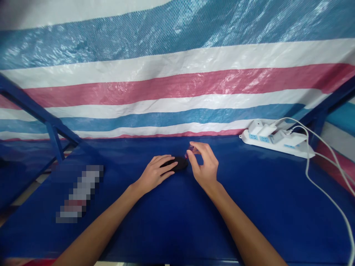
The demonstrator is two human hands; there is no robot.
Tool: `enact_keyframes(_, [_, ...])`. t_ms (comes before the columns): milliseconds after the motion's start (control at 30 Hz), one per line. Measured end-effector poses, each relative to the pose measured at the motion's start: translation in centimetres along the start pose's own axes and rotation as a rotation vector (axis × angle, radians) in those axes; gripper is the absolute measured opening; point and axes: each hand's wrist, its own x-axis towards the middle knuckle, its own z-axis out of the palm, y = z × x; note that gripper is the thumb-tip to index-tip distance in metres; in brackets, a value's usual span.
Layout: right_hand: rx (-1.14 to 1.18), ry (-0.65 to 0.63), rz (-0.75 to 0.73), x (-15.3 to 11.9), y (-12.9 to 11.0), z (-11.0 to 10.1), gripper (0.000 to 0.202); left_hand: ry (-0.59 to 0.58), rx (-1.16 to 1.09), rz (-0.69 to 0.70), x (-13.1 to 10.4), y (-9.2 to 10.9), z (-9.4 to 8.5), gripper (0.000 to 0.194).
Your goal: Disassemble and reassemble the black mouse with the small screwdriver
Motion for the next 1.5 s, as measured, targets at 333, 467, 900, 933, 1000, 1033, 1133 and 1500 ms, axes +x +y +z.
enact_keyframes(333, [0.004, -0.003, -0.01, -0.16, -0.01, -0.08, 0.031, 0.008, -0.012, 0.0, -0.01, -0.04, 0.07, 0.03])
enact_keyframes(467, [-0.021, -0.016, -0.041, 0.3, -0.25, -0.25, 0.029, 0.01, -0.011, 0.006, 0.04, -0.04, 0.05, 0.03])
enact_keyframes(900, [0.021, 0.033, -0.012, -0.32, 0.24, 0.09, 0.031, 0.013, -0.01, -0.001, -0.15, -0.13, 0.21, 0.03])
enact_keyframes(933, [0.003, 0.024, -0.032, -0.26, 0.21, 0.07, 0.029, 0.015, -0.011, -0.002, -0.14, -0.12, 0.18, 0.03])
enact_keyframes(1000, [-0.016, 0.0, -0.042, -0.17, 0.13, 0.03, 0.029, 0.01, -0.013, -0.005, -0.12, -0.08, 0.11, 0.03])
enact_keyframes(1033, [-0.012, -0.005, -0.032, -0.17, 0.11, 0.02, 0.031, 0.006, -0.014, -0.008, -0.11, -0.06, 0.08, 0.03])
enact_keyframes(1133, [-0.003, -0.013, 0.0, -0.2, 0.06, 0.02, 0.033, 0.004, -0.014, -0.014, -0.08, -0.04, 0.05, 0.03])
enact_keyframes(1500, [0.04, 0.059, 0.005, -0.41, 0.27, 0.12, 0.029, 0.006, -0.009, -0.01, -0.05, 0.02, 0.0, 0.029])
